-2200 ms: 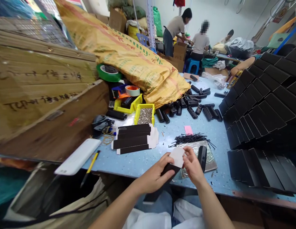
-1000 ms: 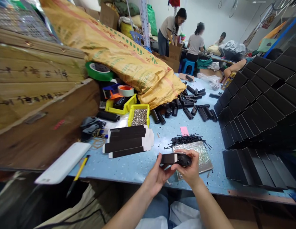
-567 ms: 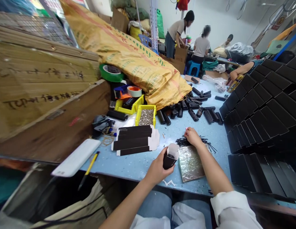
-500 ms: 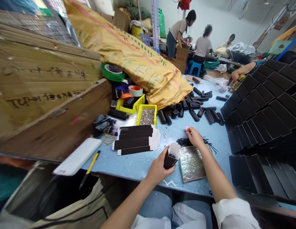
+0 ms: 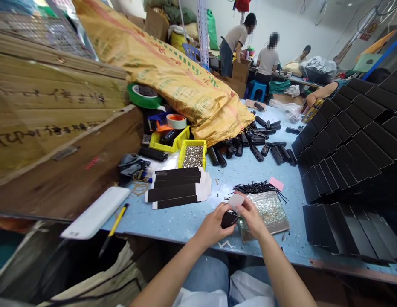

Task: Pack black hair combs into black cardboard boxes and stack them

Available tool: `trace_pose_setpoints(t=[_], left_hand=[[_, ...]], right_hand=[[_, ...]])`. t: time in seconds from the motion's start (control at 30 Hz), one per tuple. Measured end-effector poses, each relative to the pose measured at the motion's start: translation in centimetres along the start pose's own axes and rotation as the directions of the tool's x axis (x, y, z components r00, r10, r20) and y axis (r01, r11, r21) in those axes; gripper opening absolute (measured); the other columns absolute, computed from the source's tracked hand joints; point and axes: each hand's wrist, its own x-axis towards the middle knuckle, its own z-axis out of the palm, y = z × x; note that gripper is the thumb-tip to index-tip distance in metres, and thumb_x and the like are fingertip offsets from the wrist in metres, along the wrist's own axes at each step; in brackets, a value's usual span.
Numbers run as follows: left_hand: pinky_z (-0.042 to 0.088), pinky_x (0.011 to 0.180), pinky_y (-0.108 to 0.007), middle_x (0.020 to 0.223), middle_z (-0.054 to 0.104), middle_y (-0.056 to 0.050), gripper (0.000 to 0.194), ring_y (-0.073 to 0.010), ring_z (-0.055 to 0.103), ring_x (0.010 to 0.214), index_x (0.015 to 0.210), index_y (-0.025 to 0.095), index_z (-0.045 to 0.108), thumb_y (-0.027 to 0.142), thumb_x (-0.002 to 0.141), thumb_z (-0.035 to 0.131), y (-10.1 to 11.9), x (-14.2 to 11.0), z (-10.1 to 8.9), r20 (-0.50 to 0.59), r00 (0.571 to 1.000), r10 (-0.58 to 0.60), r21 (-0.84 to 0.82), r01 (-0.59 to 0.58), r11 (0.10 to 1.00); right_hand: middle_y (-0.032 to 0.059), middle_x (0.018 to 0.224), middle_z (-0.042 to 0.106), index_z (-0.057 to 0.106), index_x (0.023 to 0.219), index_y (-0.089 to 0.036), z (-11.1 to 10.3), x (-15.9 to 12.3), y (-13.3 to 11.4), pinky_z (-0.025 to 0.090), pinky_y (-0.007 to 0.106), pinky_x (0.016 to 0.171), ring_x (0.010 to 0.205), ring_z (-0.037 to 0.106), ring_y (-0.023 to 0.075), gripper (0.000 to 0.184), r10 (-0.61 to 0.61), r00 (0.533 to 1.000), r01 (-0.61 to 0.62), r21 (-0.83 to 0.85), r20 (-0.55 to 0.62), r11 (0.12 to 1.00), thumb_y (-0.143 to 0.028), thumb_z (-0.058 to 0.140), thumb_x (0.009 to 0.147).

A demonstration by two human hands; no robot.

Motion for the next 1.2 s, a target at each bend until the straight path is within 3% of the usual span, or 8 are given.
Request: trace_pose_setpoints(t=[0.17, 0.47, 0.67, 0.83, 0.9, 1.03, 1.13, 1.2], left_hand=[[0.049, 0.081, -0.037, 0.120, 0.065, -0.011, 0.105, -0.0277, 0.068, 0.093, 0.153, 0.024, 0.005, 0.028, 0.072, 0.070, 1.0, 0.3, 0.0, 0.040, 0.992, -0.122, -0.114, 0.126, 0.985], [0.049, 0.069, -0.031, 0.105, 0.070, -0.008, 0.100, -0.0254, 0.069, 0.079, 0.153, 0.023, 0.010, 0.027, 0.072, 0.067, 1.6, 0.5, 0.0, 0.069, 0.986, -0.154, 0.041, 0.151, 0.988], [0.051, 0.082, -0.039, 0.118, 0.065, -0.011, 0.101, -0.0285, 0.068, 0.092, 0.152, 0.023, 0.010, 0.035, 0.072, 0.070, 0.8, 0.8, 0.0, 0.056, 0.988, -0.143, -0.042, 0.146, 0.988], [0.041, 0.105, -0.047, 0.137, 0.051, -0.016, 0.079, -0.0290, 0.056, 0.122, 0.150, 0.022, 0.012, 0.049, 0.088, 0.053, 3.7, -0.5, 2.2, -0.072, 0.968, -0.241, -0.302, 0.209, 0.930], [0.041, 0.106, -0.048, 0.143, 0.045, -0.015, 0.072, -0.0280, 0.053, 0.126, 0.150, 0.027, 0.011, 0.051, 0.092, 0.046, 4.9, -1.6, 2.8, 0.018, 0.981, -0.194, -0.402, 0.185, 0.897], [0.045, 0.103, -0.052, 0.145, 0.040, -0.013, 0.068, -0.0301, 0.052, 0.124, 0.145, 0.030, 0.025, 0.049, 0.086, 0.055, 3.0, -1.5, -0.1, -0.087, 0.996, -0.011, -0.240, -0.010, 0.971], [0.048, 0.099, -0.056, 0.127, 0.050, -0.015, 0.067, -0.0349, 0.055, 0.114, 0.129, 0.021, 0.045, 0.054, 0.073, 0.063, -1.7, 1.0, -5.6, -0.336, 0.939, 0.069, 0.227, 0.010, 0.974], [0.052, 0.095, -0.054, 0.119, 0.053, -0.014, 0.061, -0.0335, 0.057, 0.108, 0.121, 0.019, 0.049, 0.055, 0.073, 0.059, -4.6, 2.6, -9.0, -0.459, 0.886, 0.059, 0.376, 0.134, 0.917]], right_hand=[[0.0058, 0.123, 0.068, 0.070, 0.115, -0.030, 1.3, -0.5, 0.2, 0.046, 0.043, 0.104, 0.119, 0.060, 0.0242, 0.034, -0.124, 0.984, 0.121, 0.030, 0.130, 0.992, -0.048, 0.059, 0.089], [0.0041, 0.114, 0.072, 0.071, 0.114, -0.029, 1.2, -0.6, 0.0, 0.053, 0.039, 0.097, 0.108, 0.067, 0.0215, 0.030, -0.194, 0.979, 0.203, -0.164, 0.068, 0.965, -0.034, 0.047, 0.097], [0.0033, 0.142, 0.053, 0.054, 0.135, -0.033, -0.7, -0.8, -0.5, 0.036, 0.049, 0.113, 0.135, 0.045, 0.0258, 0.049, -0.344, 0.895, 0.432, -0.354, 0.286, 0.830, -0.042, 0.062, 0.087], [0.0148, 0.157, 0.026, 0.002, 0.155, -0.025, 0.7, -5.8, -1.0, 0.041, 0.050, 0.108, 0.139, 0.038, 0.0320, 0.122, -0.086, 0.987, 0.134, -0.400, 0.137, 0.906, -0.038, 0.083, 0.064], [0.0150, 0.155, 0.030, 0.000, 0.155, -0.024, -0.4, -8.1, -2.0, 0.041, 0.050, 0.108, 0.139, 0.039, 0.0317, 0.118, -0.061, 0.997, 0.077, -0.420, 0.051, 0.904, -0.026, 0.078, 0.066], [0.0097, 0.144, 0.045, 0.039, 0.144, -0.027, -12.0, -11.8, -6.4, 0.035, 0.051, 0.112, 0.133, 0.044, 0.0309, 0.075, -0.291, 0.920, 0.045, -0.667, -0.263, 0.744, -0.020, 0.062, 0.074], [0.0124, 0.141, 0.049, 0.044, 0.142, -0.021, -26.1, -14.6, -9.2, 0.033, 0.052, 0.112, 0.130, 0.046, 0.0326, 0.067, -0.473, 0.683, -0.296, -0.803, -0.556, 0.517, -0.035, 0.061, 0.079], [0.0183, 0.137, 0.053, 0.051, 0.137, -0.013, -34.4, -16.3, -9.5, 0.035, 0.054, 0.109, 0.127, 0.048, 0.0373, 0.068, -0.441, 0.585, -0.545, -0.733, -0.681, 0.407, -0.044, 0.060, 0.077]])
